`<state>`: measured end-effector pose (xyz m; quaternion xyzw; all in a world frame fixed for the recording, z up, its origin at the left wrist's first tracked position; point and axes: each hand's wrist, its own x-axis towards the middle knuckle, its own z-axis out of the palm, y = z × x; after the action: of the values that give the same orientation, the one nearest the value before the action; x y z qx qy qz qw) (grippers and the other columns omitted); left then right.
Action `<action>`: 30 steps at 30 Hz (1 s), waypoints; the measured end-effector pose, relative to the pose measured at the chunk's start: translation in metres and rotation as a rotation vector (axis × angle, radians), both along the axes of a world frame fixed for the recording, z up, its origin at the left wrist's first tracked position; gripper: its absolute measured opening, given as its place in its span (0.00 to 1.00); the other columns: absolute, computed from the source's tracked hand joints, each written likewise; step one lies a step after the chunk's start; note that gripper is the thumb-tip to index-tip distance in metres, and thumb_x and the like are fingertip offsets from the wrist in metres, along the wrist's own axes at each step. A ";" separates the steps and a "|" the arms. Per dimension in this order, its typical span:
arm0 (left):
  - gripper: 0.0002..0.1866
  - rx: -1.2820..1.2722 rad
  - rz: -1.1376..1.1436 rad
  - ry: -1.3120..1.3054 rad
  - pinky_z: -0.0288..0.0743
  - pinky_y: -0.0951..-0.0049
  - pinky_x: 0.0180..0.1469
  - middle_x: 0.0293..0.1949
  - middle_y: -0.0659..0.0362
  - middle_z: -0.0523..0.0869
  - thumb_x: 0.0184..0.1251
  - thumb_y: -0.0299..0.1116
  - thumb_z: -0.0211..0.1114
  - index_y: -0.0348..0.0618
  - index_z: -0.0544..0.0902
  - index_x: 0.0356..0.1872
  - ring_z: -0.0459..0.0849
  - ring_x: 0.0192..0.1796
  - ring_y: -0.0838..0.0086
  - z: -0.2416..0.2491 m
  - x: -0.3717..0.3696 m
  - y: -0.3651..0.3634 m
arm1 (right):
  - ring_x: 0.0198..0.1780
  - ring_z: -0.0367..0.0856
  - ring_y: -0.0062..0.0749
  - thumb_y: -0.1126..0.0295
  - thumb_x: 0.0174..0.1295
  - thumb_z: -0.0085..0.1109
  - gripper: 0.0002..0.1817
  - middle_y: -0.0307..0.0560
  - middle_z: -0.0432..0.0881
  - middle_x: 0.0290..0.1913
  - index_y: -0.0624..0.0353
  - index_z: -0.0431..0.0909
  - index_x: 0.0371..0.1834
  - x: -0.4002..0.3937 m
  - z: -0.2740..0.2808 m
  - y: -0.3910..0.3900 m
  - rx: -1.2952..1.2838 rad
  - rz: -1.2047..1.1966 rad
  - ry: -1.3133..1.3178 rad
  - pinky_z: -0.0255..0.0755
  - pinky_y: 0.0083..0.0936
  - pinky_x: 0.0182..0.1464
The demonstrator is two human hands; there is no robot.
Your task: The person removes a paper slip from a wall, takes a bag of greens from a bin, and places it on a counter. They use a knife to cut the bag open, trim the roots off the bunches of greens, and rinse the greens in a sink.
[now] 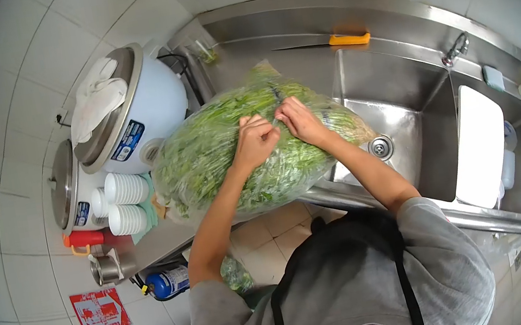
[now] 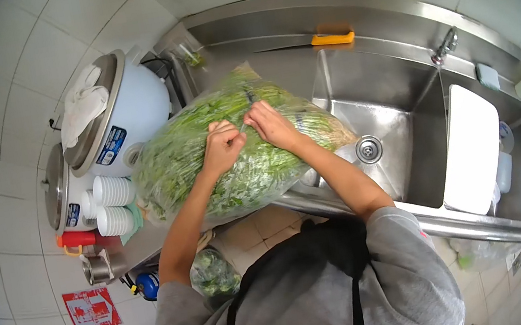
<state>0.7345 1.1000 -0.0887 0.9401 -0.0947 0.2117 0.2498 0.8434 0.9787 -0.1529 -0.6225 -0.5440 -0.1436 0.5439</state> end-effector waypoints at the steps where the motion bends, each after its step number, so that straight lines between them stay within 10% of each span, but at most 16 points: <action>1: 0.15 -0.011 -0.023 -0.097 0.59 0.70 0.33 0.14 0.56 0.66 0.51 0.27 0.61 0.37 0.67 0.11 0.66 0.22 0.65 0.002 0.002 -0.006 | 0.38 0.69 0.45 0.72 0.58 0.53 0.05 0.50 0.70 0.32 0.62 0.69 0.33 0.000 -0.002 0.000 0.008 -0.002 -0.005 0.65 0.34 0.41; 22: 0.21 0.114 -0.155 -0.054 0.61 0.67 0.22 0.10 0.55 0.68 0.64 0.34 0.53 0.39 0.70 0.09 0.67 0.14 0.63 0.014 0.000 -0.009 | 0.36 0.70 0.42 0.60 0.57 0.55 0.13 0.46 0.74 0.28 0.60 0.73 0.29 0.000 -0.002 -0.019 -0.169 -0.138 0.214 0.65 0.34 0.40; 30: 0.19 0.214 -0.165 -0.253 0.61 0.69 0.21 0.12 0.57 0.73 0.63 0.30 0.53 0.40 0.72 0.10 0.69 0.15 0.65 -0.009 0.007 0.018 | 0.46 0.71 0.43 0.58 0.48 0.59 0.16 0.46 0.74 0.42 0.56 0.76 0.36 -0.010 0.022 0.001 -0.439 -0.028 0.017 0.68 0.36 0.45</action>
<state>0.7416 1.1184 -0.0975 0.9163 -0.2242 0.2956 0.1512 0.8339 0.9793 -0.1310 -0.7349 -0.5489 -0.0239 0.3977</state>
